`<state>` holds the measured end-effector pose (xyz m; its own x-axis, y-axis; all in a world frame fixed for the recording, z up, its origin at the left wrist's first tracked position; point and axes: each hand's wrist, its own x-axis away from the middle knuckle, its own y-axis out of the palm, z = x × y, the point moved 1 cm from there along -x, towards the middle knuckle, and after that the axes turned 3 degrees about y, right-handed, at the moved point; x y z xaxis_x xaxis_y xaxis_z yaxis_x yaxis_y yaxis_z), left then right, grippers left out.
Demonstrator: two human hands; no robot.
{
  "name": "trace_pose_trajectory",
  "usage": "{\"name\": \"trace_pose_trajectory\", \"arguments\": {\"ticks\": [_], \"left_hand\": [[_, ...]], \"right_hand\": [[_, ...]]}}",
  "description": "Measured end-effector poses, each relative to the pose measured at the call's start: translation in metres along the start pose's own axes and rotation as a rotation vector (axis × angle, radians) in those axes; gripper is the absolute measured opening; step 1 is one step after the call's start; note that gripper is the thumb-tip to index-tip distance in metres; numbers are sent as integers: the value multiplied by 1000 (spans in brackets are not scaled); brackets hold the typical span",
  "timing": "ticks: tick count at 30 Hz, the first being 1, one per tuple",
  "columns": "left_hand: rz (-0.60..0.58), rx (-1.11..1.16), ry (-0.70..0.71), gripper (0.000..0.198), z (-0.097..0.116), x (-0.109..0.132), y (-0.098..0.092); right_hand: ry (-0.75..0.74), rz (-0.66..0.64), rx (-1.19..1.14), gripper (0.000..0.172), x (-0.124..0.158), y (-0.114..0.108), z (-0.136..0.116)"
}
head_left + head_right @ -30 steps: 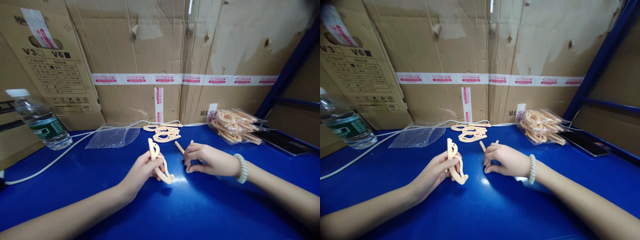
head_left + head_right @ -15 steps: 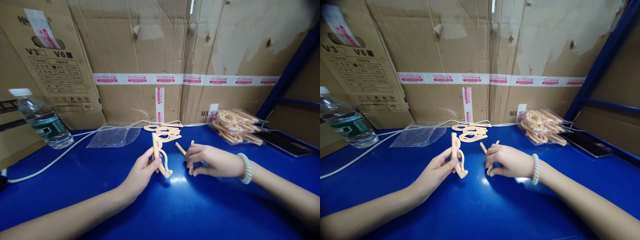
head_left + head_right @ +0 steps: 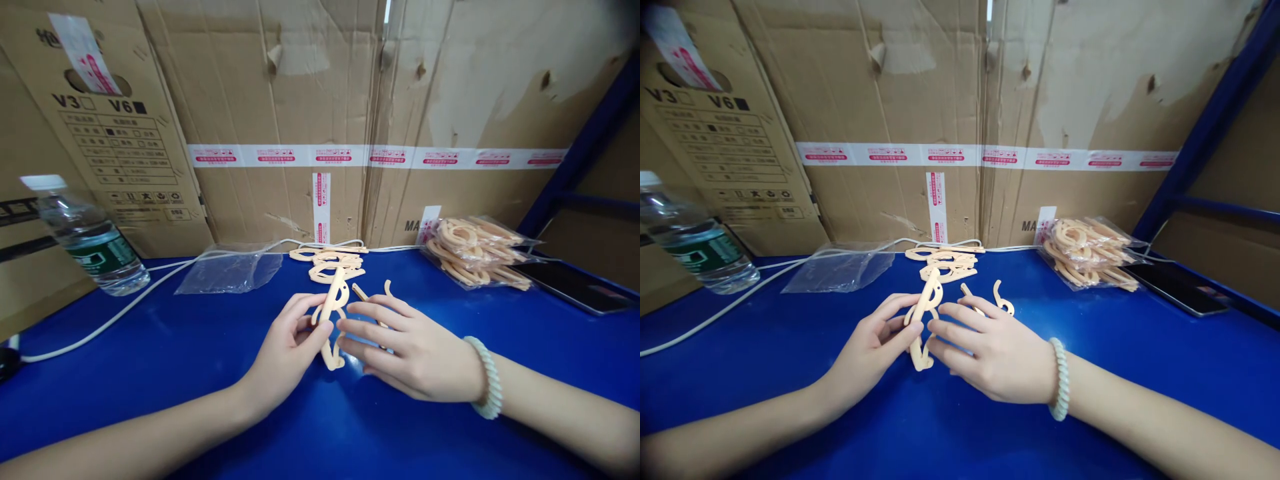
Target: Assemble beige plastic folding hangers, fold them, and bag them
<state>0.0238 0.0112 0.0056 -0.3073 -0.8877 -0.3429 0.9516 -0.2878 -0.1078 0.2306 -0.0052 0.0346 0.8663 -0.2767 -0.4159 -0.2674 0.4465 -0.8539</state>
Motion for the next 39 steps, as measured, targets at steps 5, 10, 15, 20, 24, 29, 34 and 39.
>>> {"name": "trace_pose_trajectory", "arguments": {"ticks": [5,10,15,20,24,29,34,39], "left_hand": [[23,-45,15,27,0,0,-2],[10,-46,-6,25,1,0,-2],[2,-39,-59,26,2,0,-1],[29,-22,-65,26,1,0,-3],[29,-14,-77,25,-1,-1,-3],[63,-46,-42,25,-1,-2,-5],[154,-117,-3,30,2,-4,-8],[114,-218,75,30,8,-1,-8]], "right_hand": [[23,14,-6,28,-1,0,-1],[38,-6,-33,27,-2,-1,-4],[31,-22,-41,29,-3,2,-4],[34,-29,-52,31,-3,3,-4],[34,-29,-60,31,-2,2,-4],[60,-91,-133,34,0,2,-3],[200,-101,-393,32,2,-1,-4],[523,152,-676,28,3,-7,2]]}}
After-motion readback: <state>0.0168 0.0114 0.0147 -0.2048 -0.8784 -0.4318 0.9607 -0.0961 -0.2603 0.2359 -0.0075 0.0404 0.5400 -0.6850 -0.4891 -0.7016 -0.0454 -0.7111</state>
